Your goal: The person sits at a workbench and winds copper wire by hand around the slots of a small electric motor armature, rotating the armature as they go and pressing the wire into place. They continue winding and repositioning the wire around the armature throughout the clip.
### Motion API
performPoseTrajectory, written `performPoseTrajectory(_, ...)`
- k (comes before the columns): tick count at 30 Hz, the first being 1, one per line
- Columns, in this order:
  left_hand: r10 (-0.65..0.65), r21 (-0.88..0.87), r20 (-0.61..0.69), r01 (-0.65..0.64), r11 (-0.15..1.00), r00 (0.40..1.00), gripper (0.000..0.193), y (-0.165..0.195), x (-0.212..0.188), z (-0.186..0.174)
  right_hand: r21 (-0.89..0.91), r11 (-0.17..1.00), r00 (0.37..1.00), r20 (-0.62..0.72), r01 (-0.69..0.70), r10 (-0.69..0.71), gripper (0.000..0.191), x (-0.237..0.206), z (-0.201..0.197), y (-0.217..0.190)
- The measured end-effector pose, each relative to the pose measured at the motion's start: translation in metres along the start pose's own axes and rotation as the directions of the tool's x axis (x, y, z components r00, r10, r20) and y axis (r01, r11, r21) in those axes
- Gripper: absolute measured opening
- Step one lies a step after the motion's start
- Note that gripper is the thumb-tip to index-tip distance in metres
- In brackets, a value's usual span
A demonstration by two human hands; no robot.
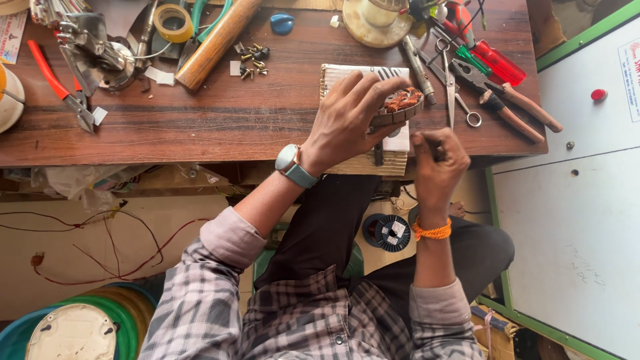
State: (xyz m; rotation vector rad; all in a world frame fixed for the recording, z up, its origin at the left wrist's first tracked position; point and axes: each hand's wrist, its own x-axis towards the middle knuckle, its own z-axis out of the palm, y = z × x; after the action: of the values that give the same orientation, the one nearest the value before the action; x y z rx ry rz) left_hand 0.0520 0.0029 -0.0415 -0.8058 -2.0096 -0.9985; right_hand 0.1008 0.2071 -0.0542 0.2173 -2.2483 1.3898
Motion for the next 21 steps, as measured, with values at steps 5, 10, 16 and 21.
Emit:
performPoseTrajectory(5,0.008,0.035,0.006,-0.008,0.999,1.000,0.050,0.004,-0.002,0.001,-0.139,0.966,0.975,-0.016,0.219,-0.223,0.019,0.034,-0.016,-0.007)
performPoseTrajectory(10,-0.017,-0.009,-0.002,0.017,1.000,1.000,0.047,0.001,-0.006,0.001,-0.164,0.870,0.882,0.173,0.464,-0.438,0.018,0.064,-0.023,-0.026)
performPoseTrajectory(16,-0.026,-0.034,-0.029,0.025,0.999,0.999,0.035,-0.002,-0.004,0.000,-0.151,0.793,0.778,0.366,0.590,-0.510,0.015,0.091,-0.013,-0.036)
performPoseTrajectory(21,-0.104,-0.197,-0.002,0.102,0.975,0.995,0.064,-0.005,0.004,-0.011,-0.150,0.788,0.760,0.421,0.597,-0.496,0.016,0.107,0.002,-0.036)
